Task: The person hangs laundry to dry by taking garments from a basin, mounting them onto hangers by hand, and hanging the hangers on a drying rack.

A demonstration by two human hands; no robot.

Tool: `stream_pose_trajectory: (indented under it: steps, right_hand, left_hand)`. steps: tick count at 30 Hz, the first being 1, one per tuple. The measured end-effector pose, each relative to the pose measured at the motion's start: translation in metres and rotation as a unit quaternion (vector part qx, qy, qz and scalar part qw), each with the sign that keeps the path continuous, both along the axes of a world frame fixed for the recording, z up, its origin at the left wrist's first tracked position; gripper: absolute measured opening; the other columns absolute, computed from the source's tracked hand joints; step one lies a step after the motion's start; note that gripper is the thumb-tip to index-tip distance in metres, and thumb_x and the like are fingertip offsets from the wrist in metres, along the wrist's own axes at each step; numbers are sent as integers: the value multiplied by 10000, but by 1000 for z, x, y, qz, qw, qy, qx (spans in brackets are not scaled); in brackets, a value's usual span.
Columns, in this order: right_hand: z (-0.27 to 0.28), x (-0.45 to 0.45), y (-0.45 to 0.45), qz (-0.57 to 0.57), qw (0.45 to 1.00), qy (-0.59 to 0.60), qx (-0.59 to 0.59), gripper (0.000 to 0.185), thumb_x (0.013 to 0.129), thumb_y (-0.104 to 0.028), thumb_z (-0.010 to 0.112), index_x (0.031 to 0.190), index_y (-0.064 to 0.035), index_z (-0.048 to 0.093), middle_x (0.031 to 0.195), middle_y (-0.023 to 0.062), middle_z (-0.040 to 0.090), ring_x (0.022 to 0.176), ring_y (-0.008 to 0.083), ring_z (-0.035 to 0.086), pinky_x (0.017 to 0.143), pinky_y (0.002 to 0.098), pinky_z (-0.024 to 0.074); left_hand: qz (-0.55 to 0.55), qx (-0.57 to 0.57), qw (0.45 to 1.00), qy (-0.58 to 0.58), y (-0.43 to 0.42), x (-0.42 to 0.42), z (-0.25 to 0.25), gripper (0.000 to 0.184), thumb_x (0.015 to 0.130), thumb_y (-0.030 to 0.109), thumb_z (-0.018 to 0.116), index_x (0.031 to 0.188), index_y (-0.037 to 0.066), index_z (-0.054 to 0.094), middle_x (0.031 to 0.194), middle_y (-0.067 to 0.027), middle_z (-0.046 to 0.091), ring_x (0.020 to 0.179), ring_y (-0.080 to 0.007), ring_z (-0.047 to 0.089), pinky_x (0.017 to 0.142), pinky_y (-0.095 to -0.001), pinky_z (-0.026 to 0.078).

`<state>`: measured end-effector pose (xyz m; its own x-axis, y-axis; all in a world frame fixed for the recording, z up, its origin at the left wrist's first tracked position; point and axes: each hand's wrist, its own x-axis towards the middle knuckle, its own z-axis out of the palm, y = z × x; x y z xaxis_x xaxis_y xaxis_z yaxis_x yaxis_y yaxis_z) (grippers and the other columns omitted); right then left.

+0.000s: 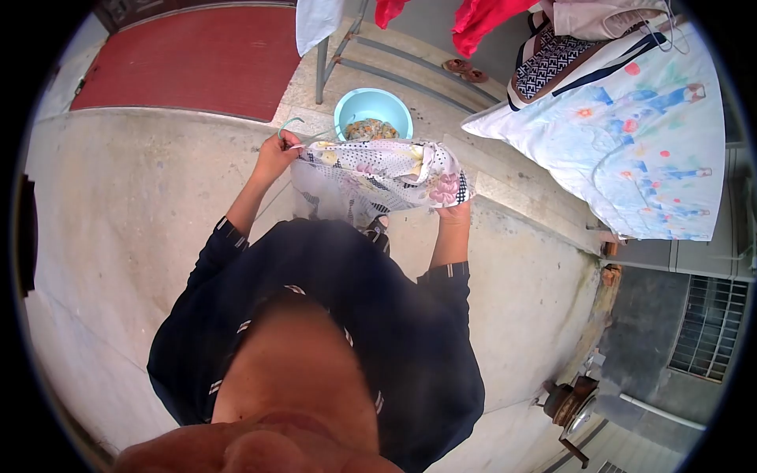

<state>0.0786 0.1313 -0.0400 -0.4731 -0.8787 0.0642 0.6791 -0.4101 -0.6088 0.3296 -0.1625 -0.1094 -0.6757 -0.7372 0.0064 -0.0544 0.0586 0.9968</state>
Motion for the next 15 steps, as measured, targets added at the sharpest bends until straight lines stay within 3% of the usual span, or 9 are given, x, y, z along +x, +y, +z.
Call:
stream_pose_trajectory:
  steps: [2, 6, 7, 8, 9, 11, 12, 13, 15]
  right_hand:
    - [23, 20, -8, -75, 988, 100, 94, 566, 707, -24, 624, 1236, 15, 429, 1180, 118, 538, 1052, 238, 542, 896, 376, 447]
    - [25, 30, -25, -142, 979, 134, 61, 541, 736, -67, 616, 1234, 19, 423, 1201, 134, 520, 1110, 270, 515, 965, 414, 394]
    - [53, 57, -33, -157, 963, 207, 69, 535, 735, -26, 592, 1238, 22, 418, 1193, 139, 522, 1120, 261, 511, 959, 405, 394]
    - [48, 67, -34, -164, 914, 357, 99, 521, 751, -24, 577, 1246, 7, 417, 1199, 120, 525, 1115, 253, 512, 965, 379, 381]
    - [63, 78, -43, -164, 801, 559, 138, 462, 757, -40, 597, 1200, -10, 472, 1166, 103, 552, 1064, 237, 540, 924, 355, 409]
    - [65, 75, -53, -64, 668, 706, 225, 340, 762, -54, 605, 1099, -27, 566, 1047, 75, 609, 944, 203, 587, 831, 308, 455]
    - [45, 48, -58, 26, 679, 681, 272, 282, 761, -50, 593, 1042, -26, 604, 961, 65, 638, 876, 186, 606, 778, 285, 474]
    - [4, 23, -55, -10, 728, 594, 343, 204, 765, -25, 555, 953, -6, 633, 842, 46, 652, 774, 140, 606, 708, 252, 480]
    - [4, 17, -56, -112, 821, 458, 321, 194, 780, 19, 521, 941, -9, 626, 870, 50, 646, 785, 126, 596, 721, 240, 470]
  left_hand:
    - [12, 7, 999, 36, -13, 5, 19, 80, 744, -26, 606, 791, 14, 557, 734, -13, 592, 665, -63, 531, 609, -211, 432]
    - [22, -7, 997, 68, -25, 4, 35, 121, 761, -63, 563, 833, 34, 554, 741, 2, 583, 666, -55, 524, 598, -197, 417]
    - [42, -37, 996, 75, -26, 0, 34, 87, 785, -18, 574, 840, 49, 562, 710, 14, 577, 618, -49, 517, 544, -192, 406]
    - [42, 10, 996, 75, -27, -2, 42, 73, 787, -1, 586, 840, 45, 569, 711, 15, 579, 619, -47, 515, 546, -194, 403]
    - [42, 57, 995, 74, -28, -1, 56, 62, 788, 15, 597, 840, 42, 575, 712, 16, 582, 620, -45, 513, 548, -197, 400]
    - [33, 137, 988, 70, -32, 7, 72, 41, 811, 81, 621, 815, 54, 591, 684, 23, 578, 597, -29, 490, 525, -199, 376]
    - [44, 129, 989, 62, -31, 11, 77, 46, 816, 88, 621, 805, 52, 593, 681, 23, 578, 596, -30, 489, 527, -200, 376]
    - [58, 120, 989, 60, -29, 12, 83, 55, 820, 94, 620, 795, 51, 596, 679, 24, 578, 594, -31, 489, 528, -201, 377]
    - [53, 94, 991, 85, -31, 13, 86, 109, 834, 126, 624, 770, 39, 609, 693, 19, 590, 598, -39, 494, 540, -206, 385]
